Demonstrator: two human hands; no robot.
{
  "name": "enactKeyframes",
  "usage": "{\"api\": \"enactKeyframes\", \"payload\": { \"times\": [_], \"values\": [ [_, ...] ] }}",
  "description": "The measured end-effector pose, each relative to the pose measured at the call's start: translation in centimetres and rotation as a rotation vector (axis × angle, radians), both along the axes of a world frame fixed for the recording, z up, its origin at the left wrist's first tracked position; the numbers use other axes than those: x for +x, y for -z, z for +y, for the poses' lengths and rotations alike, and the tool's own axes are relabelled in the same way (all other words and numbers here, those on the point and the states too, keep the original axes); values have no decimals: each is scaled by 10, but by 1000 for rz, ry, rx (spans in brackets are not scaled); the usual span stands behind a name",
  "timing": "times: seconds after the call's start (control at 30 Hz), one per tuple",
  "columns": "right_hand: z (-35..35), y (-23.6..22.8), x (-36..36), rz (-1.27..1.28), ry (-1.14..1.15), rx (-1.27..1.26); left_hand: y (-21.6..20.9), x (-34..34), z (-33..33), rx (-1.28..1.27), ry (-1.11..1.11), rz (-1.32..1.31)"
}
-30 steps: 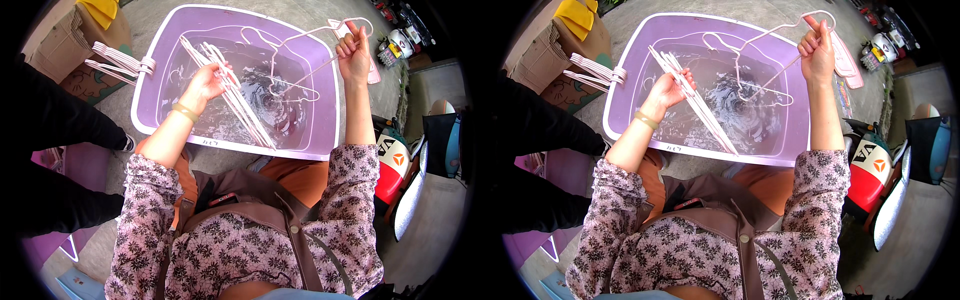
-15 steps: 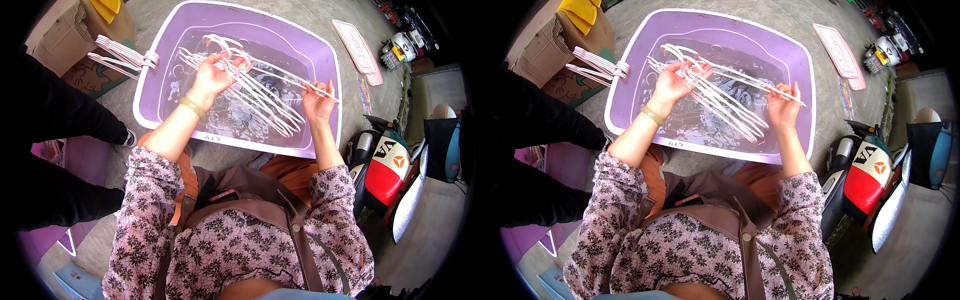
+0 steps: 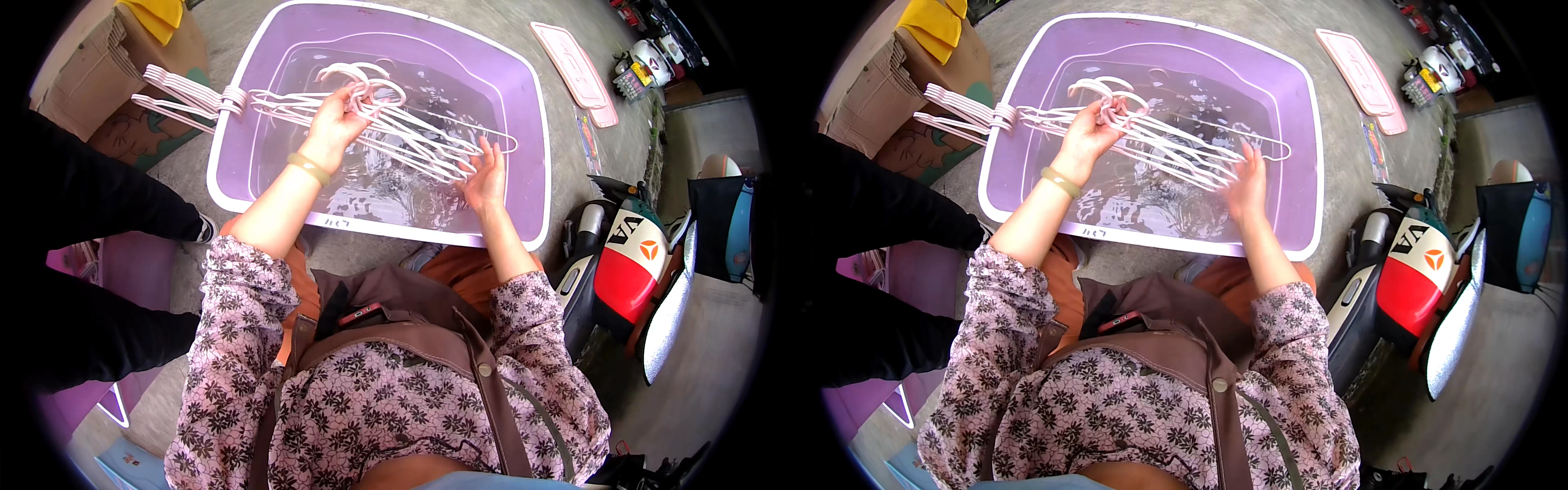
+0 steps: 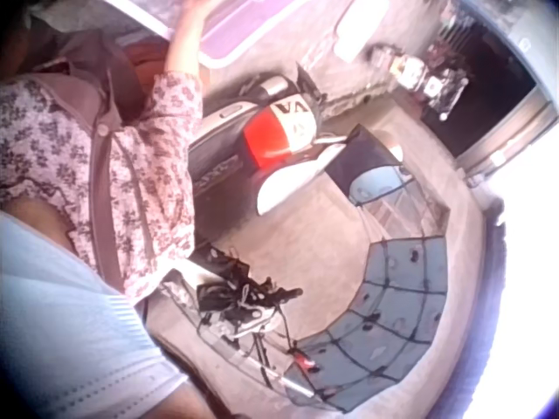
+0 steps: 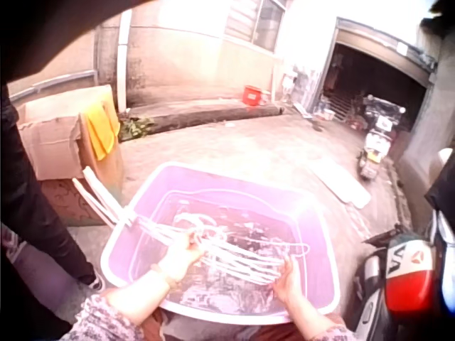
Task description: The person removes pink hangers from a metal rack, sits down, and wipes the hangers with a cloth while dipping them into a tub of water.
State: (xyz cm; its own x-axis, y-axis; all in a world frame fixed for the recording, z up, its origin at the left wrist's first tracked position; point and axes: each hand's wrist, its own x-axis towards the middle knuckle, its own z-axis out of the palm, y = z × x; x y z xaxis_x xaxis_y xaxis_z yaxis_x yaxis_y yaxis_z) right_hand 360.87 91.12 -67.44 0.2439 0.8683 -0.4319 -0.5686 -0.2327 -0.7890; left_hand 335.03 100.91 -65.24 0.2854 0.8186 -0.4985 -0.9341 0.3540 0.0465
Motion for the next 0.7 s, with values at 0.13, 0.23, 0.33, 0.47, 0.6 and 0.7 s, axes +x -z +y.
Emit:
{"api": "enactKeyframes", "payload": {
  "times": [0.13, 0.23, 0.33, 0.47, 0.6, 0.7],
  "values": [
    [17, 27, -19, 86, 99, -70, 0, 4, -1, 233, -12, 48],
    [6, 18, -30, -176, 97, -90, -3, -2, 2, 190, -38, 31],
    [15, 28, -27, 123, 175, -192, -8, 5, -4, 188, -70, -9],
    [12, 15, -25, 271, 103, -54, -19, 5, -10, 258, -52, 49],
    [0, 0, -2, 320, 30, 93, -31, 6, -17, 278, -38, 77],
    [-9, -10, 24, 249, -94, 166, -29, 12, -15, 238, -40, 42]
  ]
}}
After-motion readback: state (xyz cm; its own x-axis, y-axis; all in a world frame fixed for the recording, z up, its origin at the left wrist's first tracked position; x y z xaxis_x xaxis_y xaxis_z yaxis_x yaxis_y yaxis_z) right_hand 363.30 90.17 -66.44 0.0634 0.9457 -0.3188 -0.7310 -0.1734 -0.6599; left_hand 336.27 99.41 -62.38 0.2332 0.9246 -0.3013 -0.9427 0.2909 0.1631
